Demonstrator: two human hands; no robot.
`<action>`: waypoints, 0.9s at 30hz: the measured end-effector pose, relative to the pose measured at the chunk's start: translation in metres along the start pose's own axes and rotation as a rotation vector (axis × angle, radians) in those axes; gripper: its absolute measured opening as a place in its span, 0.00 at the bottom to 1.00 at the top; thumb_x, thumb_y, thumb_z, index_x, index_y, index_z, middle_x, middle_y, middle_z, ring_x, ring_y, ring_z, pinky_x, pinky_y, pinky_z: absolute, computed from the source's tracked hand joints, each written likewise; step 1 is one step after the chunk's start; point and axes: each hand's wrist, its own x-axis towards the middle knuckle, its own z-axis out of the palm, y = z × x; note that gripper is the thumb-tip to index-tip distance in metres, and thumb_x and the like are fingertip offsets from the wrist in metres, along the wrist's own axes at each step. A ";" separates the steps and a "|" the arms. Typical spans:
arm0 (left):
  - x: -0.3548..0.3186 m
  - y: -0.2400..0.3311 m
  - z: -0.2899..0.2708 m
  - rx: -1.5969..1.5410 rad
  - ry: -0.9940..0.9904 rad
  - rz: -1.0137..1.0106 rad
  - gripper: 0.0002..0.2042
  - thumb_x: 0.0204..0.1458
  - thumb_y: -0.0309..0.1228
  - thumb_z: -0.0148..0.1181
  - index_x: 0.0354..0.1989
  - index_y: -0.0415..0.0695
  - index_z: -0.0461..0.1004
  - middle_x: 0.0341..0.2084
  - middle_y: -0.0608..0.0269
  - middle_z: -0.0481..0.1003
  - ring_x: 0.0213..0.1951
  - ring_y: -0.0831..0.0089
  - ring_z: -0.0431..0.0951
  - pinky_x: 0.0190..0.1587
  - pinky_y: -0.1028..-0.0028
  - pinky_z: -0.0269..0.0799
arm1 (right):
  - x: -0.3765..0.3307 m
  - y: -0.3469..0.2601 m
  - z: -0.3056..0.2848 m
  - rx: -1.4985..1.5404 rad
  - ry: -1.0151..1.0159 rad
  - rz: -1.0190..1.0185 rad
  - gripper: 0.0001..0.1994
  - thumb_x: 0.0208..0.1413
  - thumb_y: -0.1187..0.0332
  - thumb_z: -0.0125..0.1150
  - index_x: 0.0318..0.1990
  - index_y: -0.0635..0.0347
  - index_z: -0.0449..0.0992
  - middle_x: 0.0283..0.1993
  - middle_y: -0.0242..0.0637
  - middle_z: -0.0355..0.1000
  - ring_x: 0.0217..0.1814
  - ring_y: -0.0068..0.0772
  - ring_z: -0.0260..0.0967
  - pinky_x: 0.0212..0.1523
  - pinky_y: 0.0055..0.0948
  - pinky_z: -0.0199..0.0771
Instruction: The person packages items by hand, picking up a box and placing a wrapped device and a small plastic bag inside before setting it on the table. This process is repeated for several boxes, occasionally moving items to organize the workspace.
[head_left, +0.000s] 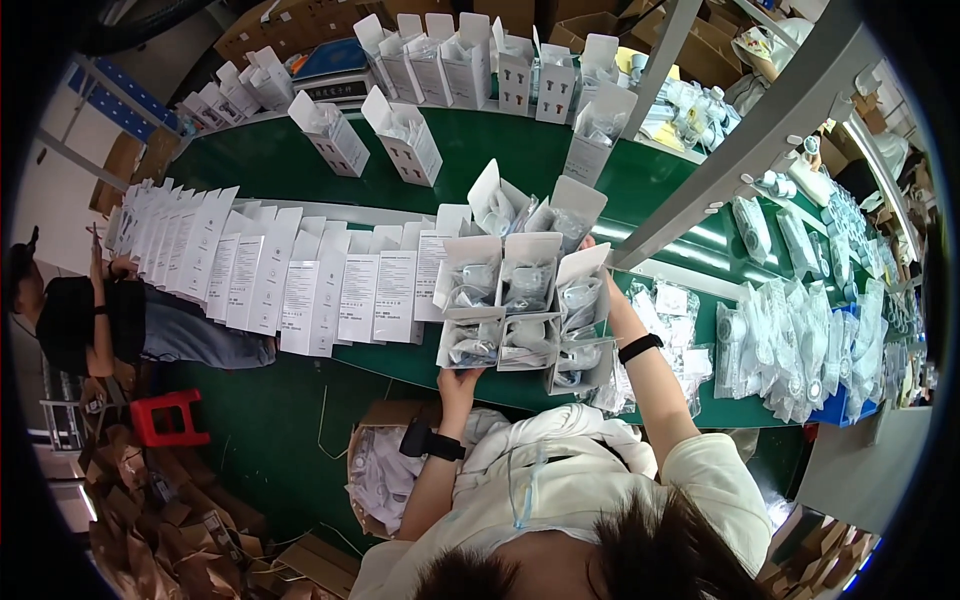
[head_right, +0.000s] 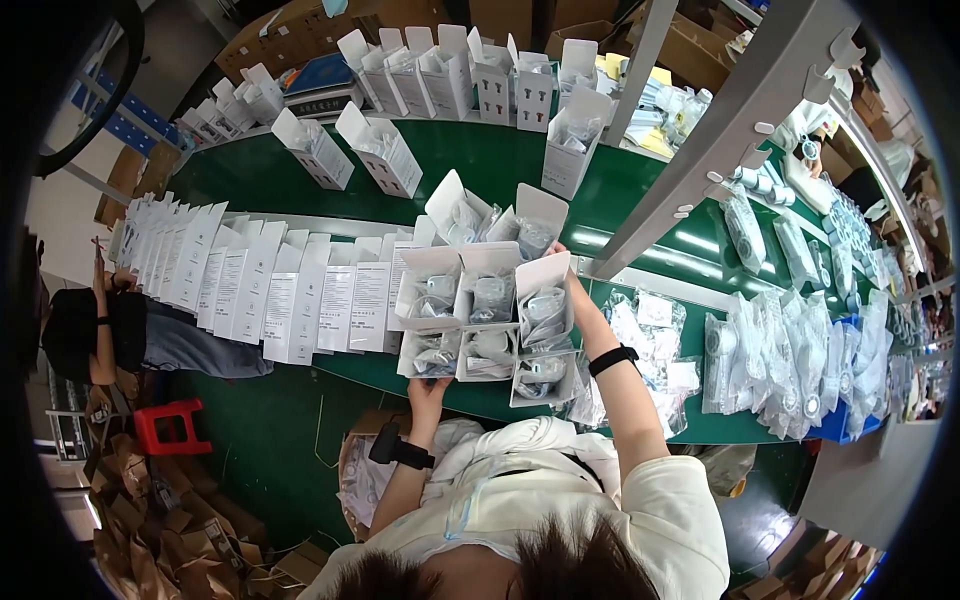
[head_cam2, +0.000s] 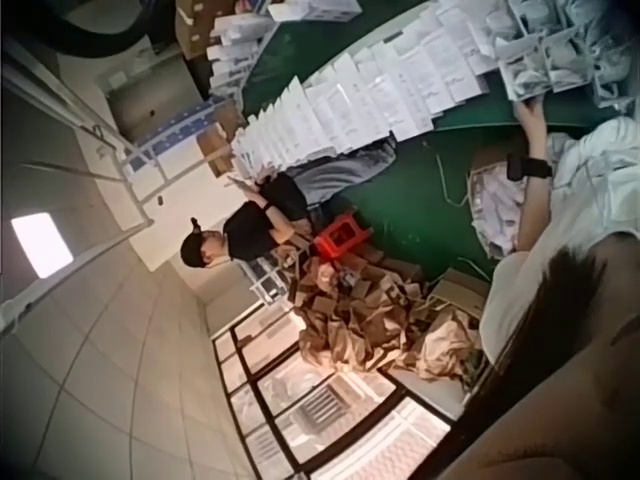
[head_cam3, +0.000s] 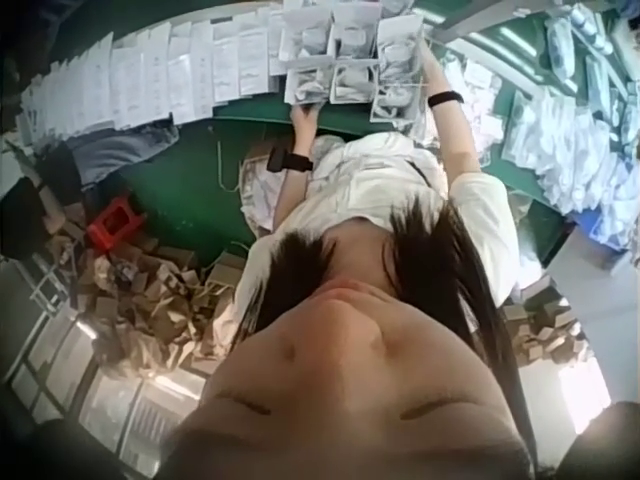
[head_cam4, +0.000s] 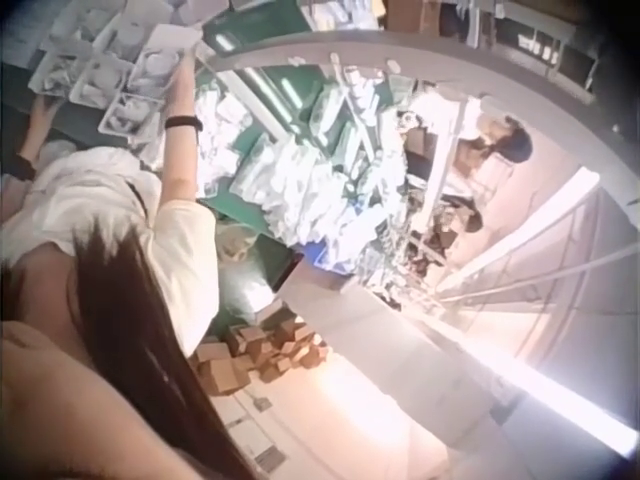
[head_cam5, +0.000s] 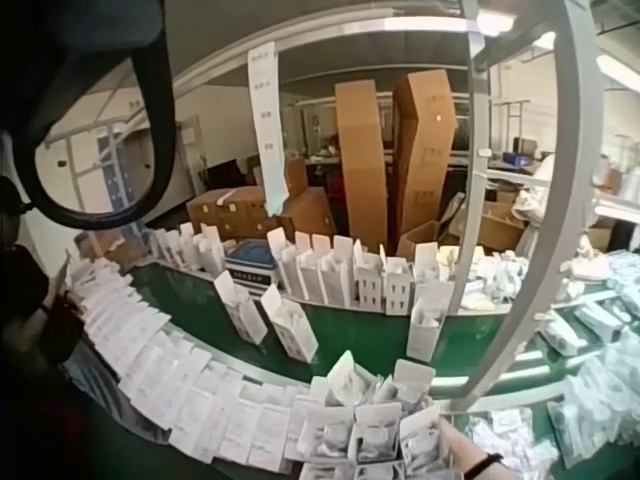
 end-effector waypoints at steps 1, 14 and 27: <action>0.000 -0.003 -0.005 0.005 0.018 -0.006 0.18 0.42 0.24 0.62 0.42 0.35 0.65 0.37 0.60 0.71 0.39 0.74 0.70 0.42 0.75 0.66 | -0.005 -0.010 0.025 0.031 0.043 0.111 0.22 0.56 0.57 0.47 0.56 0.51 0.54 0.41 0.25 0.61 0.44 0.16 0.60 0.44 0.17 0.62; 0.005 0.012 -0.018 0.074 -0.157 -0.045 0.29 0.36 0.25 0.65 0.50 0.38 0.60 0.46 0.55 0.64 0.47 0.67 0.67 0.44 0.70 0.67 | -0.024 -0.026 0.002 -0.357 0.155 -0.297 0.18 0.56 0.59 0.46 0.50 0.60 0.63 0.47 0.34 0.65 0.45 0.25 0.65 0.46 0.25 0.64; 0.084 0.297 0.057 0.594 -0.550 0.705 0.17 0.43 0.25 0.54 0.44 0.37 0.64 0.41 0.50 0.67 0.42 0.64 0.70 0.41 0.71 0.66 | -0.187 -0.017 0.024 -1.119 -0.083 -0.411 0.46 0.28 0.67 0.72 0.57 0.59 0.49 0.57 0.43 0.52 0.60 0.42 0.49 0.58 0.37 0.51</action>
